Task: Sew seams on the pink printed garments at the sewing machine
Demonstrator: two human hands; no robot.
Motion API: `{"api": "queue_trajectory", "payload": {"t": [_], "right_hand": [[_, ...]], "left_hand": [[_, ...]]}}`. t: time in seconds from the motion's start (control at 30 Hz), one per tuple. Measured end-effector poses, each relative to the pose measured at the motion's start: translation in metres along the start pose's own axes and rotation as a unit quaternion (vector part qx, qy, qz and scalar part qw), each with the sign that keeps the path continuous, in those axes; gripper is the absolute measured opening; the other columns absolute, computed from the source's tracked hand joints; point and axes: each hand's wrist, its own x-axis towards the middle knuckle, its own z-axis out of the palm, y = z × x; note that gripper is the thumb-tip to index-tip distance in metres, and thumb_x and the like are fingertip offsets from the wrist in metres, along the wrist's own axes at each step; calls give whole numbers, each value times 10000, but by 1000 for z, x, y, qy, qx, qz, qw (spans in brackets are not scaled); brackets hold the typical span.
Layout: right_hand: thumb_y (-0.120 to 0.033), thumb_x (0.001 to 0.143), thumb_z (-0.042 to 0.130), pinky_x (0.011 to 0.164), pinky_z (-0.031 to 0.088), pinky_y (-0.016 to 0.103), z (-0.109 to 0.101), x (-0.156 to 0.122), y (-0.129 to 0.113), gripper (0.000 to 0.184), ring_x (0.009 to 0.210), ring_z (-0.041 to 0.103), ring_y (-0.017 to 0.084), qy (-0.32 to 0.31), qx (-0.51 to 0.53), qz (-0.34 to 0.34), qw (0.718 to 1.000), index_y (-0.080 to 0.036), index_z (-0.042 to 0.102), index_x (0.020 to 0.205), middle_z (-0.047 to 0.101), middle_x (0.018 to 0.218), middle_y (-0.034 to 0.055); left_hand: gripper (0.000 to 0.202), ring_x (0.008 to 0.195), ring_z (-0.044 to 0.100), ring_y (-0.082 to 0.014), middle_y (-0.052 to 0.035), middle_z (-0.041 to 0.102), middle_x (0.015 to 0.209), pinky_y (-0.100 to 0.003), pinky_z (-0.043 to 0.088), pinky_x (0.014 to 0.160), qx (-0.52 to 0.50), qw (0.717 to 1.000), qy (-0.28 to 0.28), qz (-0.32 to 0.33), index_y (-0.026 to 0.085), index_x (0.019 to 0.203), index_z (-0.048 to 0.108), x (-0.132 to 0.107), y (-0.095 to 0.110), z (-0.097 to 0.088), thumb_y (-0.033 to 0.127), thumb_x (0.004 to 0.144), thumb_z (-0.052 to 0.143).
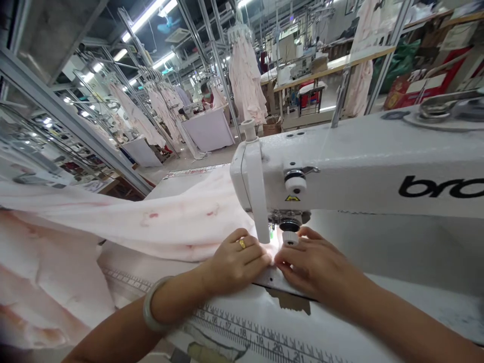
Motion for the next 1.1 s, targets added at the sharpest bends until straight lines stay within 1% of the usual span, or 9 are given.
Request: {"api": "queue_trajectory", "payload": {"t": [0.1,0.17,0.33,0.43,0.57,0.73,0.93,1.03,1.1], "right_hand": [[-275,1221,423,839,486,393,-10,8,-5,429,620,681,139,-12,-21,-47,999,-270,729,920,771,819,-55],[-289,1229,427,841,501,391,-15,10,-3,411,668,712,143,9,-43,-72,996,-285,758,985,811,880,-55],[-278,1197,494,902,553,443,-19,3,21,314,795,780,219,54,-125,-108,985,-285,804,1149,850,911,-13],[-282,1211,472,903,571,443,-14,0,29,347,882,824,231,39,-142,-131,980,-293,814,1275,894,1083,-6],[-290,1226,443,824,565,421,-11,3,22,411,862,837,203,32,-129,-125,983,-366,748,1491,888,1219,-45],[-273,1218,413,760,565,415,-15,8,11,488,869,849,197,9,-120,-111,986,-408,623,1637,887,1211,-74],[-218,1168,495,883,585,447,-11,-3,19,476,988,854,240,-12,-125,-114,985,-398,674,1570,872,1294,-46],[-205,1184,430,881,565,458,-10,-7,19,414,1013,852,226,0,-155,-131,979,-324,732,1441,871,1305,-24],[-223,1206,379,879,550,477,-10,-6,17,403,952,848,221,6,-168,-120,978,-315,750,1332,882,1260,-32]], "left_hand": [[302,730,524,-155,11,588,747,-350,438,837,0,999,-21,47,169,814,685,1,-3,-1,87,1099,631],[305,726,525,-154,12,583,744,-347,444,835,-4,997,-50,52,172,820,689,0,-4,-1,102,1111,630],[255,853,617,-162,-28,697,884,-321,502,870,-25,997,-69,26,164,909,734,-4,-4,-1,120,1132,619],[201,988,677,-188,-75,755,1024,-319,550,923,-31,997,-75,-1,150,999,759,-6,-4,-1,143,1140,617],[170,1005,706,-175,-75,785,1079,-311,587,962,-30,995,-98,-1,161,1119,774,-8,-3,1,138,1145,608],[199,886,719,-167,-49,781,991,-321,575,883,-43,991,-122,-26,163,1064,758,-10,1,5,161,1155,580],[192,966,740,-177,-47,803,1084,-328,542,906,-82,982,-149,-81,195,1091,759,-9,6,4,203,1160,581],[155,922,730,-180,-41,802,1055,-333,526,869,-79,980,-160,-87,202,1066,761,-7,7,5,193,1134,622],[145,911,732,-182,-42,799,1022,-330,523,854,-72,979,-165,-90,195,1044,755,-6,6,8,175,1118,632]]}}
